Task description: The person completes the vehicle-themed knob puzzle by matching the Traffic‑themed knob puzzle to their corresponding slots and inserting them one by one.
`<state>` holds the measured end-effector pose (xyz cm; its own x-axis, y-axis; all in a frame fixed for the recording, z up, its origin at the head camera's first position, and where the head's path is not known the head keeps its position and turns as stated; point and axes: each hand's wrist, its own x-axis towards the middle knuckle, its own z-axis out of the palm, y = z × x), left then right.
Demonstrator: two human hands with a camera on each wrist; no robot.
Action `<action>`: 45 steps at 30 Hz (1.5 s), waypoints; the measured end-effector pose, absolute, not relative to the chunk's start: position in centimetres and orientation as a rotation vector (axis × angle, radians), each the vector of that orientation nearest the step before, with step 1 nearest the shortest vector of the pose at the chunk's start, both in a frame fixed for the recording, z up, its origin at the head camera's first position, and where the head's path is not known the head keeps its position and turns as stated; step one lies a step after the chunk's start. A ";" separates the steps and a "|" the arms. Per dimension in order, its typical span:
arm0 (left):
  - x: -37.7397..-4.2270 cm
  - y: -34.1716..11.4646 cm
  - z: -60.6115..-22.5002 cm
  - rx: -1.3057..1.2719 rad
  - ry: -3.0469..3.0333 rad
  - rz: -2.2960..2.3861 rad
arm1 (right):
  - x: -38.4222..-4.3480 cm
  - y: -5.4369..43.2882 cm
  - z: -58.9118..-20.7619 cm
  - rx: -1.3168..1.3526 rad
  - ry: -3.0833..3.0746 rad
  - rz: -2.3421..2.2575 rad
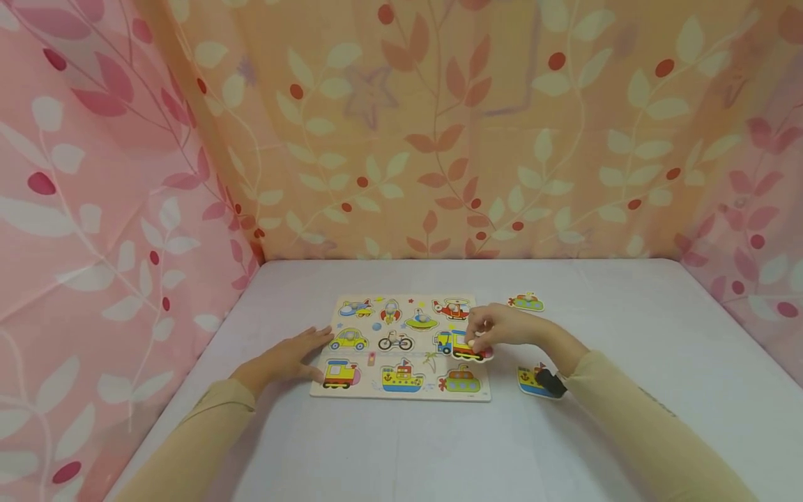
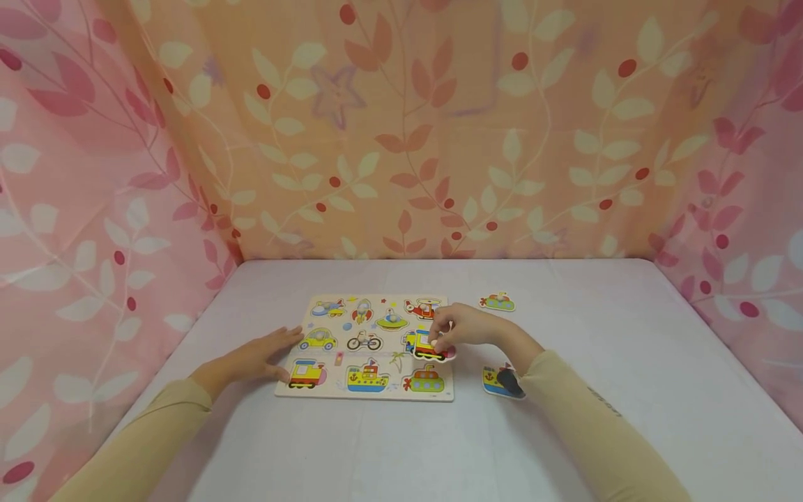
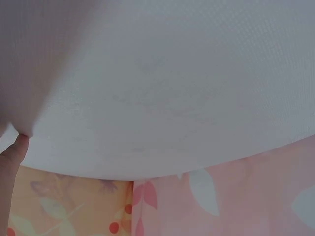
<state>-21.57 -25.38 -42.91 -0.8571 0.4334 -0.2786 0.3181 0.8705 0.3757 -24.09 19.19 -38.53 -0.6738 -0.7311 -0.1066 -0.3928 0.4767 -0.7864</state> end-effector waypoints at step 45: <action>-21.8 -25.4 -42.7 0.540 2.671 0.429 | -23.4 9.0 -40.5 -0.861 2.342 -0.968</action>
<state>-21.78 -25.43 -42.70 -0.8537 0.4232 -0.3034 0.3070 0.8797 0.3632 -23.39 9.00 -40.48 -0.6977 -0.6954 -0.1723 -0.3708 0.5563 -0.7437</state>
